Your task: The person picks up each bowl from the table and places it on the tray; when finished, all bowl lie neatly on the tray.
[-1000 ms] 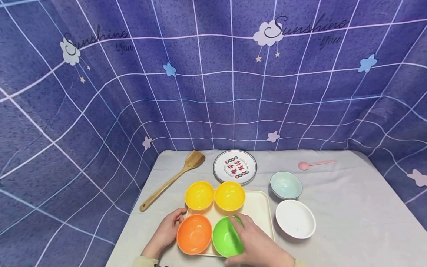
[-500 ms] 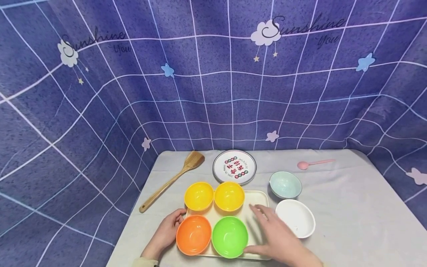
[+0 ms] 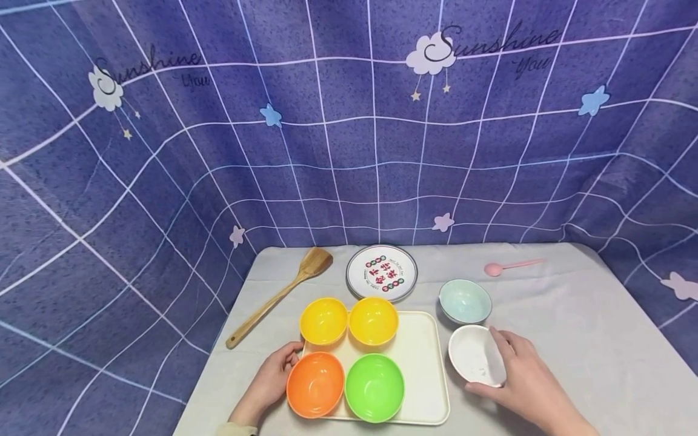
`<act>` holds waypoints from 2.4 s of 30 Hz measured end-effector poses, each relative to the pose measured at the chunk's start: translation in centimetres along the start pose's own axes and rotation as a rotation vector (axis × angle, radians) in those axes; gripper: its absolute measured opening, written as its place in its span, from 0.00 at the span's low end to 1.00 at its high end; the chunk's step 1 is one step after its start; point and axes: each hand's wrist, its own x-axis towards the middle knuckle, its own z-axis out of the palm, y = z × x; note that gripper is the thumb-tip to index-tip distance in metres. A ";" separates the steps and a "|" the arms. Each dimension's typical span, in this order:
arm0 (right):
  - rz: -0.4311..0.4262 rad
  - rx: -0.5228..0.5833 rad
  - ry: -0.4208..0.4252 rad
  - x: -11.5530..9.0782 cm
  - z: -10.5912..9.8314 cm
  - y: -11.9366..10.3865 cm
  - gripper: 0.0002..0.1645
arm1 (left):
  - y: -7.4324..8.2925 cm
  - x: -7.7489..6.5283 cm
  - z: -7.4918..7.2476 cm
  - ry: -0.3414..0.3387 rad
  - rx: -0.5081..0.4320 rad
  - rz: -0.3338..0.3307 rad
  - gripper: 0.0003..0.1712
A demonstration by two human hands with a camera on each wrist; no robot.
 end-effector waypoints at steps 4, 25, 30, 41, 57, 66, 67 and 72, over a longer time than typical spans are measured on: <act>0.030 0.050 -0.008 -0.4 0.8 0.2 0.76 | 0.2 0.0 -0.1 -0.001 -0.004 -0.019 0.25; 0.041 0.087 0.076 -0.2 0.9 0.0 0.73 | -0.1 -0.2 -0.2 -0.013 -0.023 0.002 0.26; 0.043 0.083 0.091 0.0 -0.4 0.0 0.71 | -0.1 -0.1 -0.2 -0.006 -0.017 0.005 0.26; 0.034 0.092 0.067 -0.1 -0.9 -0.8 0.72 | -0.2 -0.1 -0.2 -0.009 -0.019 0.011 0.25; -0.060 0.093 -0.005 0.0 2.2 -5.1 0.74 | -0.4 0.1 -0.3 -0.012 -0.005 -0.005 0.26; -0.028 0.097 -0.110 -0.1 3.4 -7.1 0.74 | -0.3 0.2 -0.3 -0.018 -0.026 -0.014 0.26; -0.022 0.095 -0.120 -0.1 3.4 -7.3 0.74 | -0.4 0.2 -0.3 -0.021 -0.031 -0.011 0.26; -0.010 0.102 -0.140 0.0 3.5 -7.9 0.74 | -0.8 0.4 -0.5 -0.037 -0.048 0.016 0.26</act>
